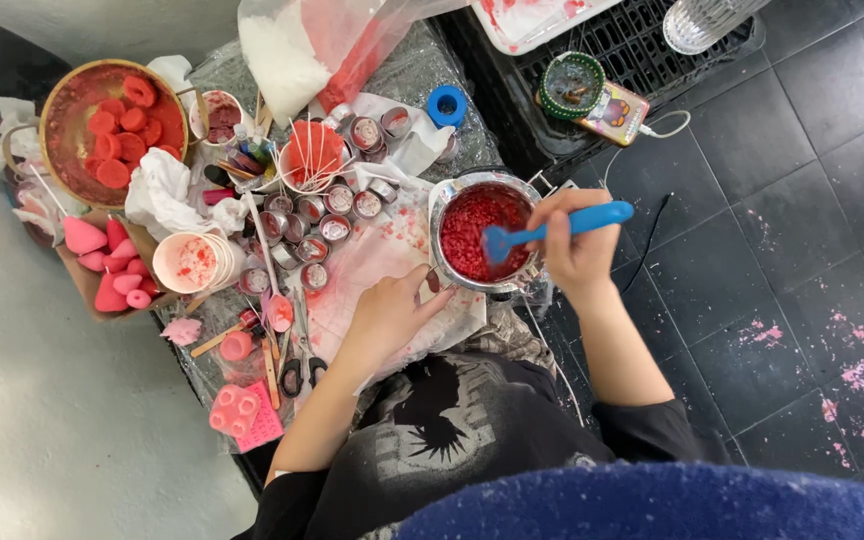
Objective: Stirring red wax beads in a small metal pot with a spatula.
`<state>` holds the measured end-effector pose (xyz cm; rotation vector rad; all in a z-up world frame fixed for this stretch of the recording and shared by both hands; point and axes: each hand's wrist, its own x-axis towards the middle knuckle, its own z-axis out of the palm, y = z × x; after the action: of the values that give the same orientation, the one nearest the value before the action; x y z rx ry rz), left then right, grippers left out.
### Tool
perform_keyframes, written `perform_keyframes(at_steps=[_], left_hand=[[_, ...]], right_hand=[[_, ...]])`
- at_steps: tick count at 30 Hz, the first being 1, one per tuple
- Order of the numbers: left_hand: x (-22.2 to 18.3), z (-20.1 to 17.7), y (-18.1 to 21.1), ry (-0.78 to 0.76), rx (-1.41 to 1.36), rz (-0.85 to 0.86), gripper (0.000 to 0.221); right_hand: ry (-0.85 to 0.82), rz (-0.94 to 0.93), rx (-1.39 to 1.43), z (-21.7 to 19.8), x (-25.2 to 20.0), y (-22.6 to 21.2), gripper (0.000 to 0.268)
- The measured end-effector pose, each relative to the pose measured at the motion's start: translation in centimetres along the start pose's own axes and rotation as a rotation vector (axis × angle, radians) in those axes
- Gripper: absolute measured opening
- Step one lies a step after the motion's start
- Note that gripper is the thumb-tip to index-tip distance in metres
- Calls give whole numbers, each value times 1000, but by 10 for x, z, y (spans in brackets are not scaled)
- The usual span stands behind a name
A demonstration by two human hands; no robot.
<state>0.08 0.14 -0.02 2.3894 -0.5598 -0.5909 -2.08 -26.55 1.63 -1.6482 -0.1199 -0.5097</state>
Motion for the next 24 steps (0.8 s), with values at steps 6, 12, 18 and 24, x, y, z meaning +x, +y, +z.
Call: perform_keyframes(at_steps=[6,12,18,24], left_hand=[[1,2,-3,13,-20,3,45],[2,1,-1,-6,-6,-8,47],[3,-1,-2,-32,-1,0,49],[3,-5,4,-57,2,-48,51]], right_hand=[[-100,-240,-500,-21,-4,2,24],[28,82,163,7,-31,12,20],[175,-238,-238,-1,-11,10,26],[-194,-95,-299,-13,-2,13,20]])
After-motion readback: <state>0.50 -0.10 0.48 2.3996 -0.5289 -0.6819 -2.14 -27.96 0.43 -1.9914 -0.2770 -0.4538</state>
